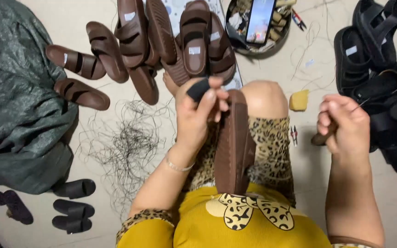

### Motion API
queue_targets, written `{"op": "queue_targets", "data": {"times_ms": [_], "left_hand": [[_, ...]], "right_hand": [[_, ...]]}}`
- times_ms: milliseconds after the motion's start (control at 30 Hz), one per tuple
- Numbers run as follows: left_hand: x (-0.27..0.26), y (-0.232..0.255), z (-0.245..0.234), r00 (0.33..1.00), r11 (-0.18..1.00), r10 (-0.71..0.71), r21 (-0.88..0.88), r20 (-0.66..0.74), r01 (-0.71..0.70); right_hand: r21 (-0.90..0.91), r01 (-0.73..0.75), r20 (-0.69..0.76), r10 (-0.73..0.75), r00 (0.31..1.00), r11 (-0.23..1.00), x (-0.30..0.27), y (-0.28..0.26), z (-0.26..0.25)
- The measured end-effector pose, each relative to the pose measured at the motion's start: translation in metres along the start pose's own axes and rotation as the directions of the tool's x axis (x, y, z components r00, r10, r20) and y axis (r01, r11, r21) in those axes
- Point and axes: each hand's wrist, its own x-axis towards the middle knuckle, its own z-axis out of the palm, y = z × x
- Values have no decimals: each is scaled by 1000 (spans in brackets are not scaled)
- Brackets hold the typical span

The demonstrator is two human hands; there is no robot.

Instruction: Hand-sewing the upper strap of a brown sandal to the sole using a needle and thread.

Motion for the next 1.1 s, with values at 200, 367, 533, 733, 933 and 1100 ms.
{"op": "queue_targets", "data": {"times_ms": [200,367,533,733,933,1100], "left_hand": [[-98,-18,-46,998,954,-65,295,2,61],[-135,-34,-63,986,916,-147,387,84,103],[-133,-38,-65,975,891,-199,433,102,137],[-127,-21,-60,960,857,-211,508,184,91],[-129,-22,-59,953,847,-232,522,196,99],[-128,-24,-64,967,835,-200,544,157,84]], "right_hand": [[-419,420,468,-205,860,805,-88,3,50],[-369,412,528,-177,831,833,-117,13,64],[-270,508,634,-247,733,818,-119,-3,93],[-286,429,880,58,471,857,-121,-39,91],[-586,808,765,369,528,58,-135,-71,97],[-544,837,838,7,545,-57,-138,-18,88]]}}
